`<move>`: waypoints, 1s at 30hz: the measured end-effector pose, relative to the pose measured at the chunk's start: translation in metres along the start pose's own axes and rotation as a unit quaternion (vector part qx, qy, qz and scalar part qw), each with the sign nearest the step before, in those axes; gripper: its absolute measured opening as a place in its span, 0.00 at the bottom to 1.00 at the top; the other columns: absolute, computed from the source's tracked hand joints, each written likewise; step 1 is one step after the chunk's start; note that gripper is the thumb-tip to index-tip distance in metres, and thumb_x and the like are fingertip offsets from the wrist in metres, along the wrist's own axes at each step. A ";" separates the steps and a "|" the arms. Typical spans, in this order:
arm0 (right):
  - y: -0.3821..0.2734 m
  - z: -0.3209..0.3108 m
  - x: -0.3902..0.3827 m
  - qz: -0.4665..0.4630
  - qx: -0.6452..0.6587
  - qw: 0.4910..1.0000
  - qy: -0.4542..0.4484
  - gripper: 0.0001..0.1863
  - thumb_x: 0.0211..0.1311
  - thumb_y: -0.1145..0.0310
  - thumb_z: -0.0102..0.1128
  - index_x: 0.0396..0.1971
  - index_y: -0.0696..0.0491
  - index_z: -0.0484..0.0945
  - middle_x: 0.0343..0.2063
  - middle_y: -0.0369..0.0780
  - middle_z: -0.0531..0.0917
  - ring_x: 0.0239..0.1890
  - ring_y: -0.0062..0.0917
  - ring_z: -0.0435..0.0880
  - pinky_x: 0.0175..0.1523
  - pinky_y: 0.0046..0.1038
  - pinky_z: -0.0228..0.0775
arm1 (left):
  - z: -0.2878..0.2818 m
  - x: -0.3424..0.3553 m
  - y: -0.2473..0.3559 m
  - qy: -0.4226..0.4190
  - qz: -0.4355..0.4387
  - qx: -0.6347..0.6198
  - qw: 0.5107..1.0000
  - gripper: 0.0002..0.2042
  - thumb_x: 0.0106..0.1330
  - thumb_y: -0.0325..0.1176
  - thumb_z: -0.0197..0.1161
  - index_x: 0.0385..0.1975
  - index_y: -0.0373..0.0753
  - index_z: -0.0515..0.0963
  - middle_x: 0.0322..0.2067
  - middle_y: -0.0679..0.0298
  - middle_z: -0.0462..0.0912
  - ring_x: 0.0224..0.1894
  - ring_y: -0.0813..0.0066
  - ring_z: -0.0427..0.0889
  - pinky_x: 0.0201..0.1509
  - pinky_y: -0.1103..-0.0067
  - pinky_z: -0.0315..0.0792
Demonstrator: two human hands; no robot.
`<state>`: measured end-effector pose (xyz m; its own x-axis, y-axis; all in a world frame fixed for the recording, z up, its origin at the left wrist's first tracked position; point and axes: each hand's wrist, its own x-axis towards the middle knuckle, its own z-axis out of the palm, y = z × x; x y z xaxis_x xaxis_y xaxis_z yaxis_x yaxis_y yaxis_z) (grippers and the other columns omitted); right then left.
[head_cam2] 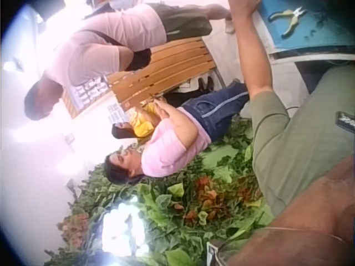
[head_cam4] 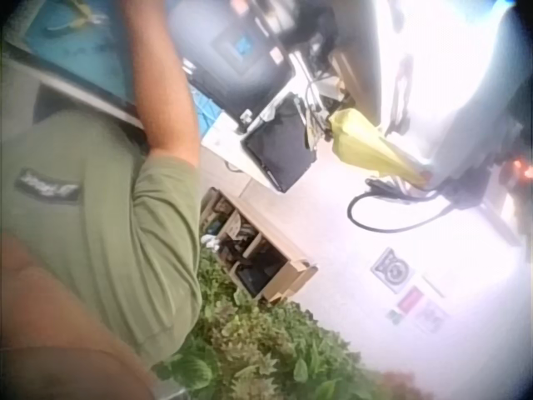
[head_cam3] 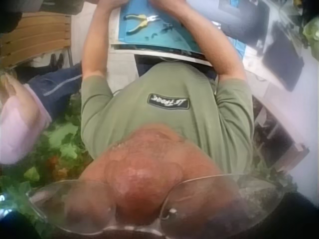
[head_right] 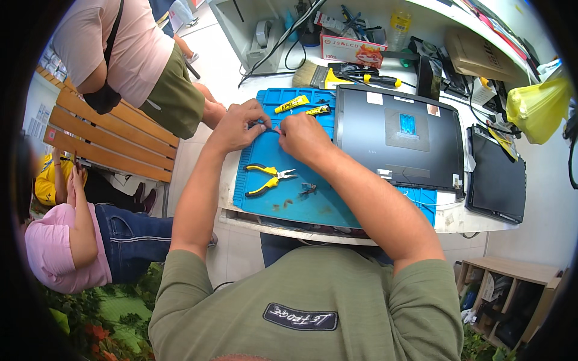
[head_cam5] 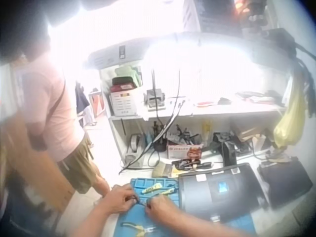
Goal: The person handles internal electronic components and a disassembled device on a workstation, moving small parts by hand and picking up a screen panel.
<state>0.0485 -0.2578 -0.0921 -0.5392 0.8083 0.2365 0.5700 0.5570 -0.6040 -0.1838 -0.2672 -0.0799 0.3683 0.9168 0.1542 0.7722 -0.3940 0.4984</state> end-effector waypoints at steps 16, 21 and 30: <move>0.004 0.001 0.000 -0.012 0.006 1.000 0.003 0.08 0.58 0.70 0.69 0.26 0.60 0.88 0.27 0.56 0.87 0.35 0.55 0.88 0.46 0.52 0.80 | 0.000 0.002 -0.003 0.002 -0.001 -0.002 1.000 0.05 0.67 0.34 0.67 0.40 0.51 0.88 0.41 0.66 0.82 0.45 0.63 0.82 0.65 0.65 0.65; 0.002 0.001 0.000 0.001 0.005 1.000 0.002 0.08 0.58 0.70 0.69 0.27 0.60 0.88 0.27 0.56 0.86 0.35 0.55 0.88 0.46 0.52 0.80 | 0.003 0.003 -0.004 0.002 0.004 -0.011 1.000 0.05 0.66 0.34 0.67 0.39 0.51 0.88 0.41 0.66 0.82 0.44 0.63 0.83 0.64 0.64 0.66; 0.003 0.001 -0.002 -0.008 -0.002 1.000 0.003 0.07 0.58 0.70 0.69 0.27 0.59 0.88 0.27 0.55 0.87 0.36 0.54 0.88 0.47 0.50 0.81 | 0.005 0.002 -0.001 0.020 0.000 -0.020 1.000 0.05 0.65 0.33 0.68 0.38 0.50 0.88 0.39 0.66 0.82 0.41 0.63 0.83 0.62 0.65 0.68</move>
<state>0.0506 -0.2580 -0.0950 -0.5442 0.8007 0.2503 0.5644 0.5702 -0.5970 -0.1814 -0.2656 -0.0847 0.3470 0.9190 0.1870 0.7504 -0.3916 0.5325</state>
